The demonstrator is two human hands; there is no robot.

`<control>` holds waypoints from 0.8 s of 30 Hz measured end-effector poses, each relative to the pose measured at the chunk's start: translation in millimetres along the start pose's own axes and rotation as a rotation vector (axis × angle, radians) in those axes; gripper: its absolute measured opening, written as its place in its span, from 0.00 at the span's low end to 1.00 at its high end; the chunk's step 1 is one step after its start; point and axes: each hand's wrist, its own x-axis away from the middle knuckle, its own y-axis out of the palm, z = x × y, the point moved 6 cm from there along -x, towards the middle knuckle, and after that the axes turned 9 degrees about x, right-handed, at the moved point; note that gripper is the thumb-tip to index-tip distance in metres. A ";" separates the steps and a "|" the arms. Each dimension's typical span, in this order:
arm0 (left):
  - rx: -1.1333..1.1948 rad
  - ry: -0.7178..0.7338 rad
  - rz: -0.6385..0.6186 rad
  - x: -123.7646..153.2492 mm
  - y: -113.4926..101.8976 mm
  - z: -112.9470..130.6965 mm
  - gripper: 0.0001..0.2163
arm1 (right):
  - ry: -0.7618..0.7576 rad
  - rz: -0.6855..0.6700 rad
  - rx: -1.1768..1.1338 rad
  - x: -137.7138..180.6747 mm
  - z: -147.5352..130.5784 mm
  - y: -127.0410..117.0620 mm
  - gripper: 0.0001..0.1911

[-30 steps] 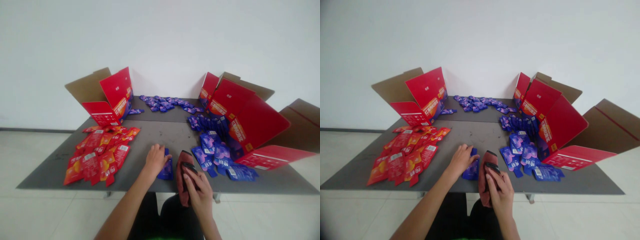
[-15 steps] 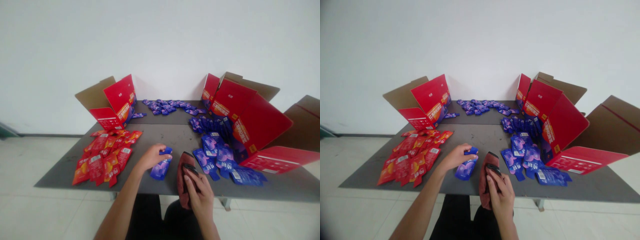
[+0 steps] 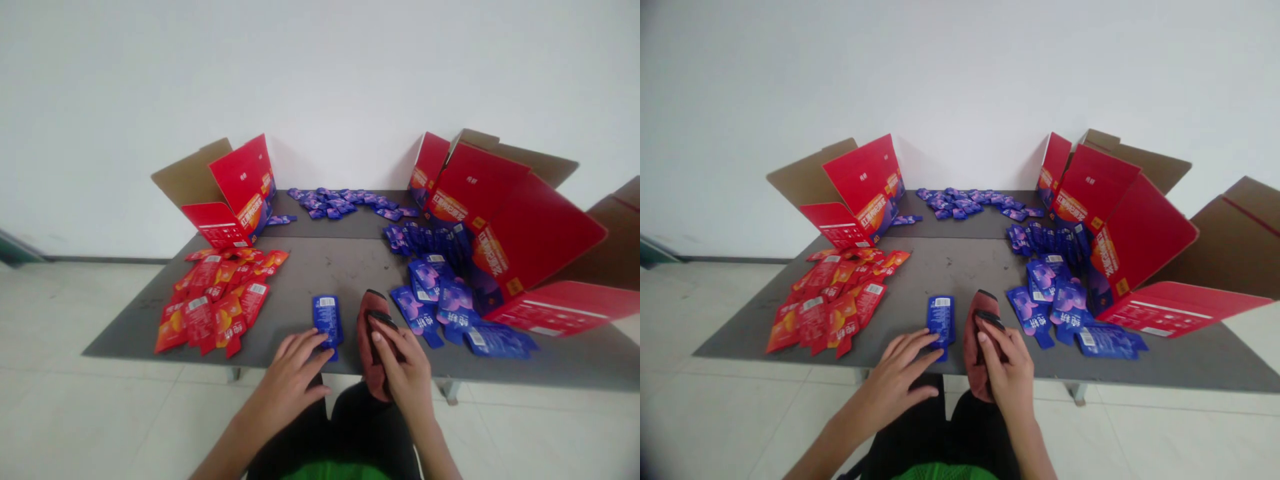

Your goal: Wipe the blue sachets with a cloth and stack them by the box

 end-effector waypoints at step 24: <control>0.082 0.143 0.286 18.9 28.1 10.8 0.18 | -0.578 -0.439 0.555 -109.4 -49.2 95.0 0.14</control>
